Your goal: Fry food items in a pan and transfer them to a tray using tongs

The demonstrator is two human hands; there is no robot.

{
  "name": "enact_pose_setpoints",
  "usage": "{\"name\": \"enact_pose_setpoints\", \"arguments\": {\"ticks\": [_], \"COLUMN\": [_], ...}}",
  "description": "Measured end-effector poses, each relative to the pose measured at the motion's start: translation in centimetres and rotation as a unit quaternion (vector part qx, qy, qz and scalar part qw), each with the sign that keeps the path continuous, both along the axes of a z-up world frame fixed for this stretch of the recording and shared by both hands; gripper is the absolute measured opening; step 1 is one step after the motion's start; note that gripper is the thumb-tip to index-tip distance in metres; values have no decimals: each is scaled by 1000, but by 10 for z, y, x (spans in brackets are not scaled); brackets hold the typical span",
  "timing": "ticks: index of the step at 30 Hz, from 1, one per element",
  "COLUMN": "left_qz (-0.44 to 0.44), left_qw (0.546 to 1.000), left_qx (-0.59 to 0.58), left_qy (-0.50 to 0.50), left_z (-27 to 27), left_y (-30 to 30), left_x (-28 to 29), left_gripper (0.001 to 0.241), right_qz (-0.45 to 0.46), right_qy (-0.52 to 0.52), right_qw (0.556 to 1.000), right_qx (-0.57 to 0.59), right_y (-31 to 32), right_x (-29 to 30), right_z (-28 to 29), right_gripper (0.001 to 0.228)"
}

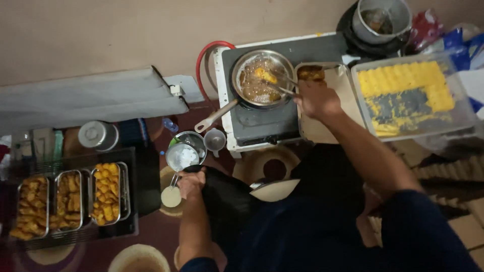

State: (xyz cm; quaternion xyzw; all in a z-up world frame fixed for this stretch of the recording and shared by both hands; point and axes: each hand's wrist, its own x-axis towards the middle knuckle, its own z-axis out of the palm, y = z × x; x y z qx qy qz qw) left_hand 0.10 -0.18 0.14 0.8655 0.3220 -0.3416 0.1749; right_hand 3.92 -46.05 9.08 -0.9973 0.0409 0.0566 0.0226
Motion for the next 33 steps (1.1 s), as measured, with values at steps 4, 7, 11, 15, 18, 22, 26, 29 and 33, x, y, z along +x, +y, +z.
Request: {"name": "enact_pose_setpoints", "arguments": {"ticks": [4,7,11,15,18,22,26,29,33], "left_qz": [-12,17,31,25,23,21,23,20,26], "left_qw": [1000,1000,999,1000,1000,1000,1000,1000,1000], "left_qx": [-2,-7,-8,-8,-5,-9,7,2,-4], "left_qy": [20,14,6,5,2,-14,-3,-5,-8], "left_z": [-4,-2,-13,-4,0,4,-12,8,20], "left_y": [0,-1,2,-2,-5,-4,-2,-8,-12], "left_x": [3,4,6,5,3,2,7,4,3], "left_gripper": [120,119,114,108,105,100,106,106,108], "right_qz": [53,40,44,51,70,97,-186,9,-9], "right_qy": [1,58,68,45,15,-42,-22,-107,-24], "right_qw": [998,997,997,998,997,993,977,994,990], "right_qx": [-31,-8,-8,-6,-22,-44,-102,18,138], "right_y": [-1,2,0,3,-11,-14,39,14,9], "right_x": [19,26,25,22,27,34,36,27,30], "right_z": [-6,-2,-2,0,-23,-35,-10,-12,0], "right_gripper": [62,70,76,73,72,71,72,59,65]}}
